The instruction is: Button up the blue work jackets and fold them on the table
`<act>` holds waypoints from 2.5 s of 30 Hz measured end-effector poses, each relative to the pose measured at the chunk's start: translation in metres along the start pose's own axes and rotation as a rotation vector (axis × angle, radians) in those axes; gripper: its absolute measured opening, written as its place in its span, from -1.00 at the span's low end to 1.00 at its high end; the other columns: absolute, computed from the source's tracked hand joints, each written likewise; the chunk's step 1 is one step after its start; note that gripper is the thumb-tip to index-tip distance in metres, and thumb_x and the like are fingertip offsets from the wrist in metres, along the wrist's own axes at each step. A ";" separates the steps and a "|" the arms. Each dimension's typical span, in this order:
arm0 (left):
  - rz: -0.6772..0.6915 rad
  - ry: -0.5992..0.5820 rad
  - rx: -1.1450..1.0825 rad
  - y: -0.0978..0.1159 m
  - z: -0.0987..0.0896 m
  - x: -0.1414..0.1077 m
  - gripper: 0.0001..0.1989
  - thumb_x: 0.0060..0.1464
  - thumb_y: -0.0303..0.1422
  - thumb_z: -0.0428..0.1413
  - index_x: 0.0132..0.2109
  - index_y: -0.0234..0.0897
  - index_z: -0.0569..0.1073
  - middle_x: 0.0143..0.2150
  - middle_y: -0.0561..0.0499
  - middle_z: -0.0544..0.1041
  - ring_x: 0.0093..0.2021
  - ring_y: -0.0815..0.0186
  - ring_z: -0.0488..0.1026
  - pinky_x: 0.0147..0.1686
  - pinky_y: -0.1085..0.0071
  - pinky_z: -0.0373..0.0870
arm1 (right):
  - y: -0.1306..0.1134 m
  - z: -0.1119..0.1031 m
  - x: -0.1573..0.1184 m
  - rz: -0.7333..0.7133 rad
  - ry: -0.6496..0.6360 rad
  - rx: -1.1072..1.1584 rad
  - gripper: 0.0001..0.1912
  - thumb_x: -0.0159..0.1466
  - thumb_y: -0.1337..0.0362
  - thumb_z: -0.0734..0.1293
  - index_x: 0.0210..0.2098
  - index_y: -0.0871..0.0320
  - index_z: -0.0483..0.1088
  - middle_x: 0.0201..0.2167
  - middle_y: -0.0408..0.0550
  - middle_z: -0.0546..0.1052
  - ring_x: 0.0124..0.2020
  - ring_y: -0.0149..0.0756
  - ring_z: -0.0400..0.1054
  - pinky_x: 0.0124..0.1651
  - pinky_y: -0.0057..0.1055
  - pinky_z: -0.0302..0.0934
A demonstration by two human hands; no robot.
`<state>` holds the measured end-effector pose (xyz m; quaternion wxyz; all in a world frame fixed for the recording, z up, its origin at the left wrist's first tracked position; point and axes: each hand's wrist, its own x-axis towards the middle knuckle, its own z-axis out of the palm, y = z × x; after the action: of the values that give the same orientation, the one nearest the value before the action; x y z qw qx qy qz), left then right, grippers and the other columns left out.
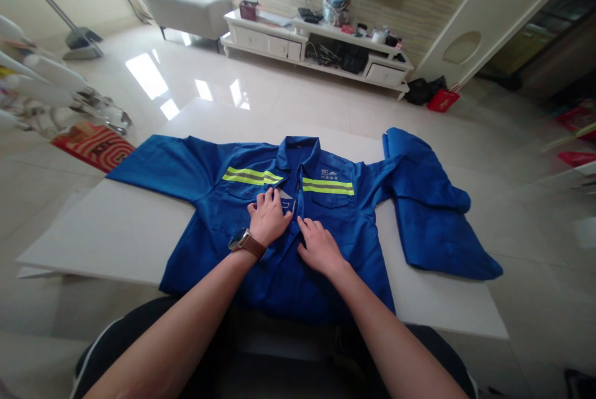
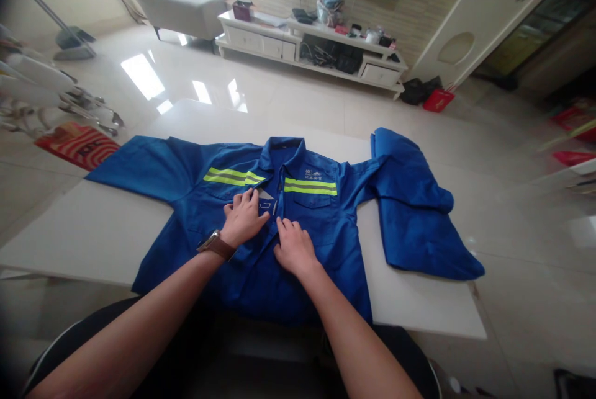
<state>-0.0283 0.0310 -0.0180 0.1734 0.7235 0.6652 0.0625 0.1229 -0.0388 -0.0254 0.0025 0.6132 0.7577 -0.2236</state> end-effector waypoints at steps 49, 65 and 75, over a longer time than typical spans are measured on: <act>0.304 -0.126 -0.019 -0.027 0.012 0.008 -0.39 0.26 -0.35 -0.04 0.43 -0.24 0.21 0.55 -0.06 0.09 0.49 0.03 0.09 0.31 0.04 0.31 | -0.004 0.008 0.002 -0.077 0.052 0.072 -0.44 0.30 0.33 0.26 0.30 0.21 0.34 0.37 0.09 0.33 0.35 -0.10 0.17 0.36 -0.15 0.15; 0.256 -0.085 0.097 -0.011 0.018 0.014 -0.44 0.31 -0.34 -0.13 0.41 -0.14 0.27 0.51 -0.03 0.19 0.39 0.03 0.26 0.25 -0.09 0.31 | 0.000 -0.005 -0.014 -0.141 0.014 0.078 -0.61 0.34 0.33 0.25 0.13 0.17 0.45 0.29 0.07 0.42 0.28 -0.16 0.24 0.29 -0.21 0.21; 0.187 -0.089 0.117 -0.011 0.022 0.015 -0.40 0.33 -0.26 -0.12 0.47 -0.15 0.19 0.52 -0.02 0.16 0.47 0.04 0.15 0.33 -0.08 0.24 | -0.007 -0.006 -0.017 -0.144 -0.015 0.013 -0.71 0.36 0.29 0.26 0.02 0.13 0.48 0.23 0.05 0.44 0.21 -0.14 0.26 0.22 -0.22 0.25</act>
<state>-0.0301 0.0429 -0.0442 0.1539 0.7933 0.5891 0.0073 0.1219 -0.0535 -0.0126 -0.0122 0.5553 0.7983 -0.2326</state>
